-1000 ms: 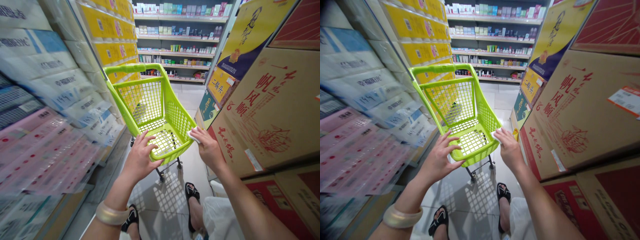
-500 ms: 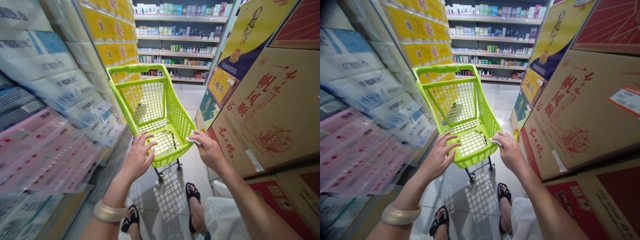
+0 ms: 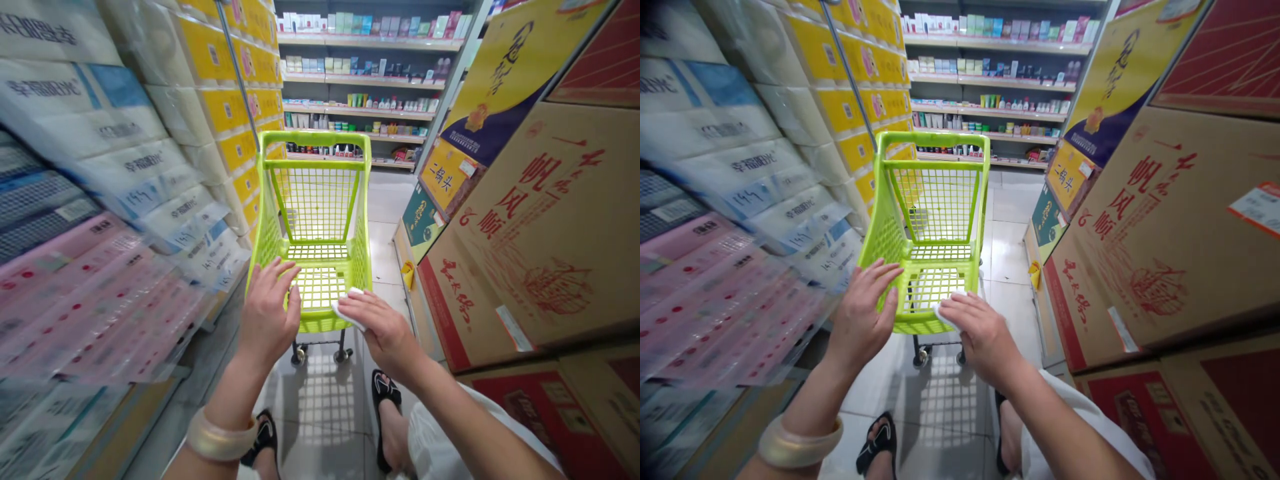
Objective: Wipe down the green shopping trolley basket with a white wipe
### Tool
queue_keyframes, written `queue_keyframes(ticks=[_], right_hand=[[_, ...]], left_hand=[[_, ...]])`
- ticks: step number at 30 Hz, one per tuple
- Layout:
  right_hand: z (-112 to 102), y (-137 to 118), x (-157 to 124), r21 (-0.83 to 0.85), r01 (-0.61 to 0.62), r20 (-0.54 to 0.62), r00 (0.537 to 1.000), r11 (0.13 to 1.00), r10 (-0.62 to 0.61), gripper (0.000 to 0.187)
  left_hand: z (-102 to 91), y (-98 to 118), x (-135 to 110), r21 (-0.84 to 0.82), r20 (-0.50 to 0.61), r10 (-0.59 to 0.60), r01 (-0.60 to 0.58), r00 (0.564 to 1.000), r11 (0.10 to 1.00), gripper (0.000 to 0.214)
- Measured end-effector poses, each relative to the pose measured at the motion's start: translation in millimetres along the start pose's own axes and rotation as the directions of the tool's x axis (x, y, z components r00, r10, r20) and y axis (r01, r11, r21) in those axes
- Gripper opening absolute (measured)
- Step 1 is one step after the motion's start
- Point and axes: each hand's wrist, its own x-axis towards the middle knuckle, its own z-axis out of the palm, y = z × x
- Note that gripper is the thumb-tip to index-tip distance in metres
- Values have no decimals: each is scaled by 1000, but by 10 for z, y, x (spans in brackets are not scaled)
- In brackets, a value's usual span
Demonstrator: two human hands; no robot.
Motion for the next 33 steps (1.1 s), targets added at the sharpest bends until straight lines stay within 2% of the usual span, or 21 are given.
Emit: queue_keyframes(ticks=[4,7,9,12,18,24,29,31,33], right_hand=[[60,-61,30,10,112,70,991,994,-112,47],[17,23,77,-32,90,43,995,995,-88,42],[-9,84,117,-75,51,-6,999,996,-51,41],[32,69,158,-109,24,-72,997,994,-32,41],[192,-114,162,-8,195,81,978,981,-194,41],[104,45,243,-101,35,-65,997,994,-41,43],[247,-119,218,-10,206,76,976,979,-204,40],[247,-99,236,-17,203,68,977,979,-201,40],[197,-11,276,-51,138,16,990,989,-137,39]], left_hand=[[-2,179,-40,-103,190,75,-56,979,993,39],[14,187,-73,-78,348,74,-50,935,996,50],[19,167,-90,-25,398,67,-62,915,998,52],[17,136,-99,28,413,49,-67,909,997,44],[-10,57,-86,28,435,58,-78,899,997,22],[-20,0,-95,-19,383,83,-82,920,996,18],[-43,-63,-114,-13,408,107,-111,907,994,17],[-56,-91,-120,-20,413,108,-109,904,994,16],[-68,-109,-124,-33,412,103,-98,906,995,15]])
